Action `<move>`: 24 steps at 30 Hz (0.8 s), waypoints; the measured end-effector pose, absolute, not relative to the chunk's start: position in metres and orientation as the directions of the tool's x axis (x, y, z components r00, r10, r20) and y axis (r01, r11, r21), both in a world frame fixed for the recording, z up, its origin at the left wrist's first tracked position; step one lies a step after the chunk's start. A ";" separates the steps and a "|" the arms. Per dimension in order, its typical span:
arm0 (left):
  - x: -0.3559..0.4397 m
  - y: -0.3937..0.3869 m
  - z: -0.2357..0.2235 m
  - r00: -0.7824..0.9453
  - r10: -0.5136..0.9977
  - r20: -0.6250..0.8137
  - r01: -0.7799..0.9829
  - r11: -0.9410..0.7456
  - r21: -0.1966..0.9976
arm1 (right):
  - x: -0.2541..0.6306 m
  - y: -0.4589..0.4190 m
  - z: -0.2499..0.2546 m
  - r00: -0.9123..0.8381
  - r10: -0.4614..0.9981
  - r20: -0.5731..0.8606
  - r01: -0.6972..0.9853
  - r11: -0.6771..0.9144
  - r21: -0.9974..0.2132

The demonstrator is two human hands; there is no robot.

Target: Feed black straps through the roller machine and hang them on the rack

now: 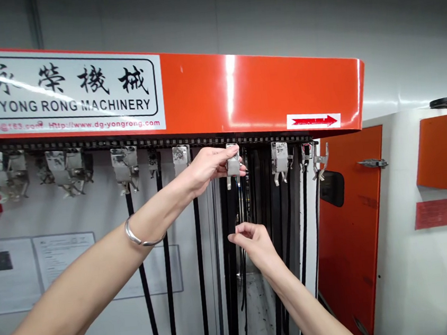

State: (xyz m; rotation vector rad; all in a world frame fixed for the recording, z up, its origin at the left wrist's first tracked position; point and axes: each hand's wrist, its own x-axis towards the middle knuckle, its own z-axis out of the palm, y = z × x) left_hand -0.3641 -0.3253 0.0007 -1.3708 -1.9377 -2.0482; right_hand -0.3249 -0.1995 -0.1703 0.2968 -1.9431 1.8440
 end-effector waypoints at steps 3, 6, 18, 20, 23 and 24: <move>-0.364 -0.327 -0.002 -0.622 0.539 0.568 0.556 -0.207 0.805 | -0.327 -0.198 -0.170 -0.877 0.140 0.459 -0.451 0.084 -0.888; -0.364 -0.327 -0.005 -0.612 0.550 0.568 0.558 -0.208 0.803 | -0.330 -0.196 -0.170 -0.878 0.140 0.458 -0.451 0.081 -0.889; -0.358 -0.321 -0.008 -0.649 0.507 0.567 0.553 -0.198 0.809 | -0.335 -0.191 -0.176 -0.878 0.095 0.469 -0.465 0.056 -0.883; -0.360 -0.321 -0.009 -0.640 0.510 0.575 0.563 -0.199 0.802 | -0.334 -0.191 -0.175 -0.874 0.086 0.478 -0.475 0.045 -0.879; -0.365 -0.321 -0.009 -0.619 0.519 0.590 0.582 -0.202 0.788 | -0.332 -0.192 -0.173 -0.872 0.087 0.481 -0.479 0.045 -0.876; -0.366 -0.321 -0.008 -0.615 0.523 0.590 0.582 -0.205 0.787 | -0.332 -0.192 -0.172 -0.873 0.092 0.479 -0.476 0.048 -0.878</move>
